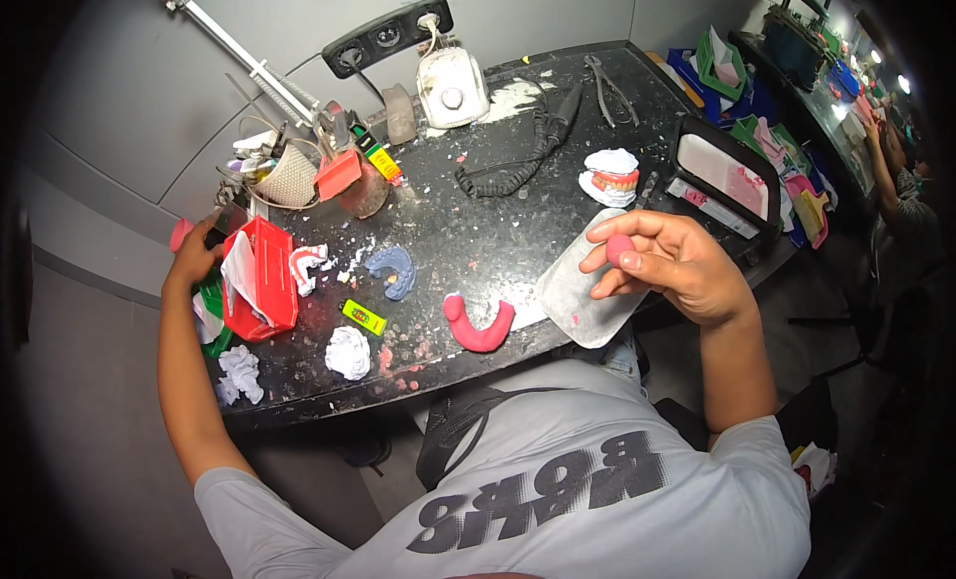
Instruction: The person rolls a piece of pink dental wax between their palms, then presses the wax onto a white plaster dental model. They shape the wax with their fingers to align it with the dental cast while another person leans in to hold a different model nearby.
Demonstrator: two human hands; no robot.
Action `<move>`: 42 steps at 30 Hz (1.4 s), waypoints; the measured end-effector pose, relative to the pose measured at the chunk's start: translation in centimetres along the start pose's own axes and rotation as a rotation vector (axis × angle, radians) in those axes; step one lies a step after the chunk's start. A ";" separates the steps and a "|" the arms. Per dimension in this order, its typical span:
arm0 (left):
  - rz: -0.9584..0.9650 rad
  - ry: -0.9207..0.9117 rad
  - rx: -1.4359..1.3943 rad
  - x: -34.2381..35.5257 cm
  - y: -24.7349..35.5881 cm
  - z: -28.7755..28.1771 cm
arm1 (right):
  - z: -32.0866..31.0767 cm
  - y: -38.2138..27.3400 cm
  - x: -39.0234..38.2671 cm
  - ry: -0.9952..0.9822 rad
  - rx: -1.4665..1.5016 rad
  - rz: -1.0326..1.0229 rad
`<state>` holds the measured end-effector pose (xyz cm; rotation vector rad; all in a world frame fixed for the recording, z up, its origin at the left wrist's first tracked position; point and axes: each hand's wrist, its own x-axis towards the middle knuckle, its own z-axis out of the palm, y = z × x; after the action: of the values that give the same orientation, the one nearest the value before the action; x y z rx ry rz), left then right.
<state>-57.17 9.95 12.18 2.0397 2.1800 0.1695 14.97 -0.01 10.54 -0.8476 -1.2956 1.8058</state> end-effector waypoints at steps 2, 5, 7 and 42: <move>-0.004 0.010 0.028 -0.3 0.3 -0.2 | -0.2 0.5 -0.1 -0.002 -0.034 -0.025; -0.037 0.053 0.183 -1.5 2.0 -0.9 | -0.3 0.6 -0.4 0.014 -0.083 -0.053; -0.148 0.035 0.338 -3.3 5.2 -2.4 | -0.4 0.6 -0.8 0.048 -0.098 -0.050; 0.828 0.234 -0.100 -14.8 48.7 17.7 | -2.3 4.7 -3.1 0.156 -1.302 -0.421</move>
<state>-5.22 -1.82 4.27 2.8296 1.2370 0.6108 17.61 -2.61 5.74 -1.1676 -2.3025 0.3906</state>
